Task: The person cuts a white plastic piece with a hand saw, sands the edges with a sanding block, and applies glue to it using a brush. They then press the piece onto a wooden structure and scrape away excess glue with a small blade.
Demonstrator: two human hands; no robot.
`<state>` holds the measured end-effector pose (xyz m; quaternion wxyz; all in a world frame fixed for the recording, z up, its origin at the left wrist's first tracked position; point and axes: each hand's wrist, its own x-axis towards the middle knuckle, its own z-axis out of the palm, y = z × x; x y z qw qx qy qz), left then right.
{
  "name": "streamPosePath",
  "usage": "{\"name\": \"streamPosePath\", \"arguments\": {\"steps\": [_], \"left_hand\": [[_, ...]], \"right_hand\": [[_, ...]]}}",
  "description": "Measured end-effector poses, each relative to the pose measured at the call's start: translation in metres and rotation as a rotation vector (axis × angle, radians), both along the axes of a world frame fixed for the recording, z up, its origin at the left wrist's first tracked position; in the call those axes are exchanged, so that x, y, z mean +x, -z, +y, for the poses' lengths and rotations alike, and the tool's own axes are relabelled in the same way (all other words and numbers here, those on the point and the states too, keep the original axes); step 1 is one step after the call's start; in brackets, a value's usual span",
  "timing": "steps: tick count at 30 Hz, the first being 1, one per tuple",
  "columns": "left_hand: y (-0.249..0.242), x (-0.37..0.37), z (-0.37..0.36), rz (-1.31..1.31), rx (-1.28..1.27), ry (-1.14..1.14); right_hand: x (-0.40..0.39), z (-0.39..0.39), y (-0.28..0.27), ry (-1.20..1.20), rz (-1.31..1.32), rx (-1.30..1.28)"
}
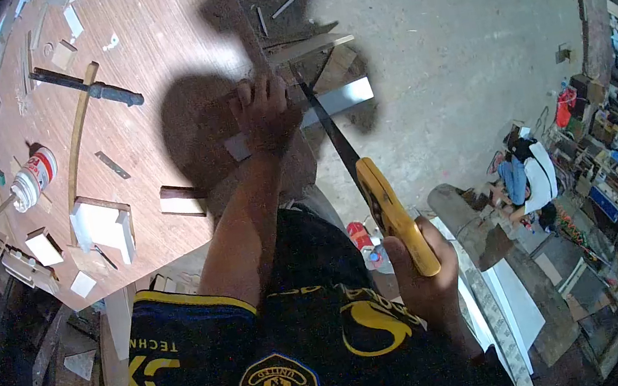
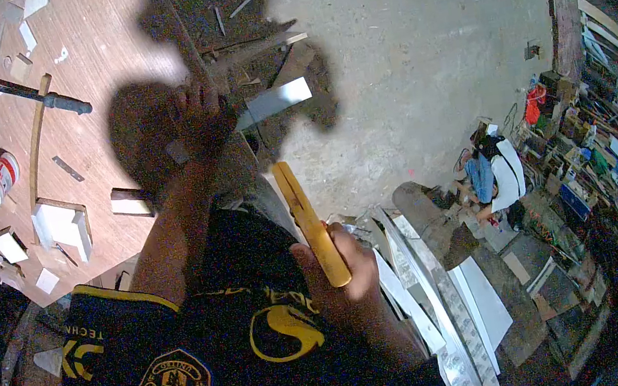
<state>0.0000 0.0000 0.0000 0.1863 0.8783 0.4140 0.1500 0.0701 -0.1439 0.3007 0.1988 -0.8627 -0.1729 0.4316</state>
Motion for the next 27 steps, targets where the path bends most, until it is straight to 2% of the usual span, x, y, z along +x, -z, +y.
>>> {"name": "streamPosePath", "arguments": {"steps": [3, 6, 8, 11, 13, 15, 16, 17, 19, 20, 23, 24, 27], "left_hand": [[0.001, -0.004, 0.003, 0.082, 0.137, 0.009], [-0.009, 0.003, 0.001, 0.09, 0.004, 0.004], [-0.003, 0.001, 0.0, 0.011, 0.029, -0.001], [0.014, -0.003, 0.001, 0.013, 0.094, 0.034], [0.004, -0.001, 0.002, 0.006, 0.1, 0.031], [-0.002, 0.0, -0.002, -0.012, 0.107, 0.025], [-0.003, 0.001, -0.003, -0.017, 0.064, -0.006], [-0.003, 0.003, 0.0, -0.025, 0.027, -0.037], [-0.009, -0.001, -0.003, 0.008, -0.032, -0.018], [-0.01, 0.0, 0.0, 0.035, -0.076, -0.008], [-0.018, 0.001, 0.002, 0.057, -0.064, 0.0], [-0.015, 0.002, 0.0, 0.056, -0.072, -0.001], [-0.011, 0.001, -0.001, 0.005, 0.015, -0.009]], "right_hand": [[-0.001, 0.002, 0.007, 0.018, 0.035, 0.029], [-0.006, -0.009, 0.006, 0.003, -0.098, 0.079], [-0.01, -0.013, 0.004, 0.054, 0.006, 0.004], [-0.017, -0.02, -0.002, 0.005, -0.051, 0.081], [-0.015, -0.016, 0.01, -0.007, -0.026, 0.075], [-0.016, -0.007, 0.038, 0.078, 0.047, -0.107], [-0.02, -0.004, 0.038, -0.028, -0.047, -0.118], [-0.017, 0.0, 0.038, -0.032, -0.053, -0.104], [-0.014, 0.001, 0.026, 0.162, 0.024, -0.04], [-0.014, -0.011, 0.021, 0.084, -0.053, 0.017], [-0.017, -0.015, 0.015, 0.095, -0.063, 0.111], [-0.014, -0.003, 0.02, 0.128, -0.005, -0.012], [-0.016, -0.015, 0.03, 0.072, -0.071, 0.064]]}}
